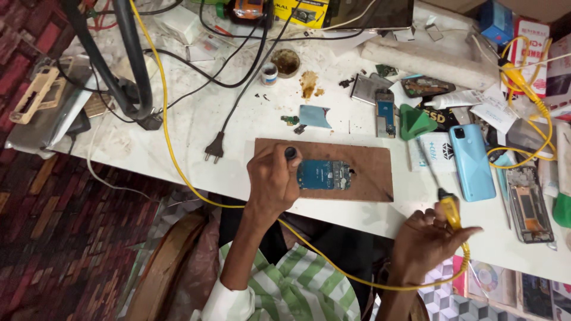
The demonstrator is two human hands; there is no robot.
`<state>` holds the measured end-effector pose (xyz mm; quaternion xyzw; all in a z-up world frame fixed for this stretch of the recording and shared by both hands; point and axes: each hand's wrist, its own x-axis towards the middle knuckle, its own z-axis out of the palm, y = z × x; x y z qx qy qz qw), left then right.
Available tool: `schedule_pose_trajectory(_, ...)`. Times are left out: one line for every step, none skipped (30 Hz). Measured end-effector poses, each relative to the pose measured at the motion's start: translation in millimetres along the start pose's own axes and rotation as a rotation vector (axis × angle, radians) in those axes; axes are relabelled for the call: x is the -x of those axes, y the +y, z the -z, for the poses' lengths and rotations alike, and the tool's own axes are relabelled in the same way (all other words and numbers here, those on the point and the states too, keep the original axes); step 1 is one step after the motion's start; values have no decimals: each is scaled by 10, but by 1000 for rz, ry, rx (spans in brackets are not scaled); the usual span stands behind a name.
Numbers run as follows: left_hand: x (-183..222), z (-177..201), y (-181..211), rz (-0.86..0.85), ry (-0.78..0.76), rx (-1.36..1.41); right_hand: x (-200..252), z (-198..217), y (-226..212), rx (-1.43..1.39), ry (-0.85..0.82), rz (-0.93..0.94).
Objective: The person uses a soldering iron and a small screwdriver to work on a blue circuit board placed on a wooden board. They repeatedly apply the soldering iron to various points on the board while holding it steady with the other hand.
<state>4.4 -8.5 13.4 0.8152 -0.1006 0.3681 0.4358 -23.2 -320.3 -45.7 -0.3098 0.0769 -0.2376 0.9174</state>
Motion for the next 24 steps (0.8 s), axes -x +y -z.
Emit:
schedule_pose_trajectory(3, 11, 15, -3, -2, -1, 24, -21, -29, 12, -39, 15)
schedule_pose_trajectory(10, 6, 32, -7, -4, -3, 49, -30, -94, 23, -79, 30)
schedule_pose_trajectory(22, -1, 46, -10, -7, -3, 82, -27, -147, 35, -117, 46)
schedule_pose_trajectory(39, -10, 59, 0, -10, -21, 128, -15, -192, 4, -127, 54)
schedule_pose_trajectory(37, -41, 62, 5, -10, -35, 144, -7, -246, -28, -142, 67)
schedule_pose_trajectory(35, -70, 51, 9, -9, -48, 153, 4, -285, -61, -158, 80)
schedule_pose_trajectory(61, -93, 44, 12, -5, -17, 183, 32, -319, 75, -222, 148)
schedule_pose_trajectory(92, -117, 30, 16, -2, 14, 203, 59, -332, 211, -285, 217)
schedule_pose_trajectory(122, -138, 9, 18, 0, 46, 217, 80, -321, 301, -306, 269)
schedule_pose_trajectory(155, -149, -13, -10, 10, 20, 233, 95, -312, 388, -323, 323)
schedule_pose_trajectory(175, -166, -35, -40, 22, -4, 223, 93, -271, 427, -302, 362)
schedule_pose_trajectory(191, -181, -57, -69, 35, -27, 221, 84, -227, 437, -275, 372)
schedule_pose_trajectory(201, -184, -84, -66, 31, -21, 203, 66, -159, 441, -251, 378)
schedule_pose_trajectory(208, -186, -113, -63, 27, -15, 193, 48, -80, 416, -223, 356)
schedule_pose_trajectory(231, -193, -129, -57, 22, -5, 191, 39, -29, 396, -193, 334)
schedule_pose_trajectory(253, -194, -146, -74, 45, 2, 193, 33, 13, 376, -183, 312)
schedule_pose_trajectory(267, -183, -167, -92, 67, 8, 201, 25, 58, 354, -171, 289)
schedule_pose_trajectory(276, -177, -177, -110, 90, 13, 206, 17, 71, 333, -159, 266)
schedule_pose_trajectory(265, -167, -193, -83, 115, 20, 188, -5, 104, 341, -130, 272)
schedule_pose_trajectory(251, -159, -204, -57, 140, 27, 157, -31, 146, 349, -101, 277)
schedule_pose_trajectory(237, -169, -206, -30, 167, 39, 126, -51, 153, 360, -73, 287)
schedule_pose_trajectory(214, -175, -221, -32, 164, 59, 116, -63, 162, 360, -66, 256)
schedule_pose_trajectory(204, -168, -235, -29, 161, 73, 120, -70, 183, 362, -60, 218)
schedule_pose_trajectory(207, -158, -238, -26, 159, 88, 124, -76, 191, 364, -53, 179)
